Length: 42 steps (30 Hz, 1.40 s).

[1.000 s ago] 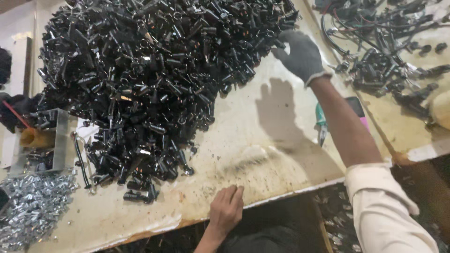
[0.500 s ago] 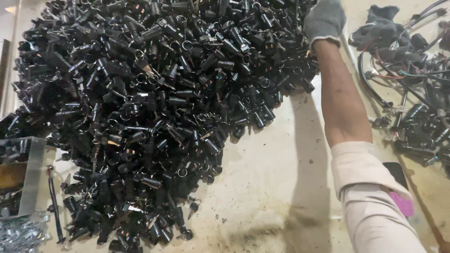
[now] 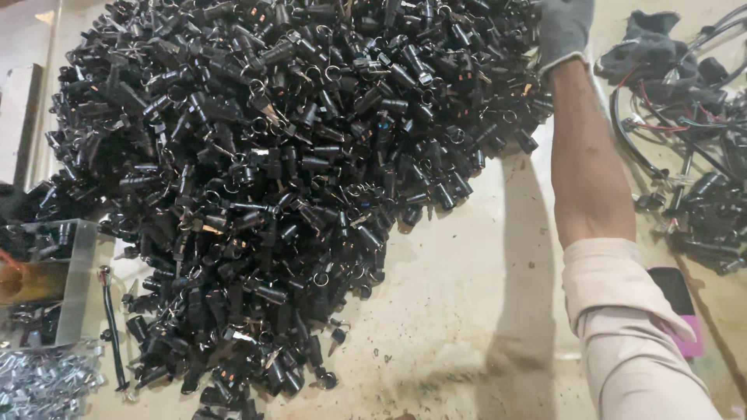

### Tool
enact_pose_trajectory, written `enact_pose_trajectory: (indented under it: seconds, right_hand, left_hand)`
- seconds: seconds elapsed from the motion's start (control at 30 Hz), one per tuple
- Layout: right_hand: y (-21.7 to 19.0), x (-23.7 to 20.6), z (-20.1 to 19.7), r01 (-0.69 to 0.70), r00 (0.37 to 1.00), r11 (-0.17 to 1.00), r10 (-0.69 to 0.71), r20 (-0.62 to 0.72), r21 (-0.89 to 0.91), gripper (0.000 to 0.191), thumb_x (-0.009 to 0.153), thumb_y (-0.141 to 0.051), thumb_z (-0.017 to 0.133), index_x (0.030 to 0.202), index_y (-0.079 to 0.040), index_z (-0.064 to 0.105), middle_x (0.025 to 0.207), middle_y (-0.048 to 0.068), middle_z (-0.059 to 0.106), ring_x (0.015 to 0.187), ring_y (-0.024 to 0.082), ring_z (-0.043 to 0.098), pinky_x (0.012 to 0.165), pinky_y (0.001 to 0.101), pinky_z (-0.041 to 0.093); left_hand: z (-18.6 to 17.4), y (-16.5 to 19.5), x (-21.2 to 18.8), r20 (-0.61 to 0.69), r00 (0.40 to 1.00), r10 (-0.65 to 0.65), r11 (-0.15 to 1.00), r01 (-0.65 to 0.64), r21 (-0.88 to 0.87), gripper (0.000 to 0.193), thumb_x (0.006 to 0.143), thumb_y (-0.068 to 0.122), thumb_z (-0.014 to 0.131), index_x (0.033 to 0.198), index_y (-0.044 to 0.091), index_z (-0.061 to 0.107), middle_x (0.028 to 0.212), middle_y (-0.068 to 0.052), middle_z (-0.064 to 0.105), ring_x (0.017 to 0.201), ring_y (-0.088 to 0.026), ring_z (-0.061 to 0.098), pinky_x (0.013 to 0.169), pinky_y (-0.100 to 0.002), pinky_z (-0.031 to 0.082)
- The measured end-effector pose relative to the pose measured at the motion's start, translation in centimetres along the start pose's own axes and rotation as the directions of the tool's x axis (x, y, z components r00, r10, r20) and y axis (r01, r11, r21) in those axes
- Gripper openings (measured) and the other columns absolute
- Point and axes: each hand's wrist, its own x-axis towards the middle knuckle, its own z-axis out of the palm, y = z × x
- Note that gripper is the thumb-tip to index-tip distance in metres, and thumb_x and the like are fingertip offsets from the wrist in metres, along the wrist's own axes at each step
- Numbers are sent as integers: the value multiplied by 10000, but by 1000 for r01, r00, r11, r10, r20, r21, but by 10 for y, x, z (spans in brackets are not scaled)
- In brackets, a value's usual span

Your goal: The person gathers a bundle of black power cables with connectors from a large pile on the workbench, arranges the bundle, and brushes the connector ends with a red-handled brush. They then use pliers to cut and trim wires from the bundle and place trimmed cables into a bin below the bench.

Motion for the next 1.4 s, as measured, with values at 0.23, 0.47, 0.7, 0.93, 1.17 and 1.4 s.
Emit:
enact_pose_trajectory:
  seconds: [0.23,0.47,0.7,0.93,1.17,1.4]
  right_hand:
    - [-51,-42,-55,-301,947,694,139,288,654,519,934,-11,572,1450,-45,535,936,121,625,721,213,622,591,331,497]
    - [-148,-199,-73,-67,944,753,-165,287,654,735,937,76,512,1630,-68,311,1117,110,609,740,165,608,582,301,506]
    - [-211,-453,-131,-93,883,945,-67,465,313,639,950,99,546,1559,-5,385,1187,125,665,910,181,651,772,311,567]
    - [-225,-611,-204,281,690,959,-233,685,43,590,804,35,707,1362,3,519,1126,230,680,1003,408,695,823,463,567]
    - [-221,-636,-244,358,473,931,-244,847,69,609,652,-154,800,1213,-14,610,988,188,632,900,426,635,742,525,518]
    - [-239,-633,-247,479,445,866,-380,811,143,614,564,-189,778,1146,-48,646,1045,207,632,960,440,640,771,518,531]
  left_hand:
    - [-8,1,14,-2,1000,15,1000,-15,-25,288,728,184,820,1002,156,733,878,-85,688,744,-262,717,645,-393,593]
    - [-82,42,77,52,997,-53,981,62,-183,279,770,139,780,1039,106,714,932,-122,683,815,-315,704,703,-419,588]
    - [-155,70,145,151,905,-398,592,379,-712,466,988,226,662,1396,38,539,1237,-120,683,997,-243,692,857,-363,577]
    - [-203,92,168,276,889,-366,-172,227,-959,453,1123,280,621,1457,-12,529,933,-149,669,730,-167,628,698,-306,538]
    - [-225,118,113,314,907,-281,-314,222,-923,452,1117,413,568,1282,-7,592,739,-67,543,557,-100,475,539,-250,395]
    - [-216,112,89,195,964,-181,-454,94,-886,467,1091,473,552,1135,14,629,608,2,406,451,-90,358,517,-327,402]
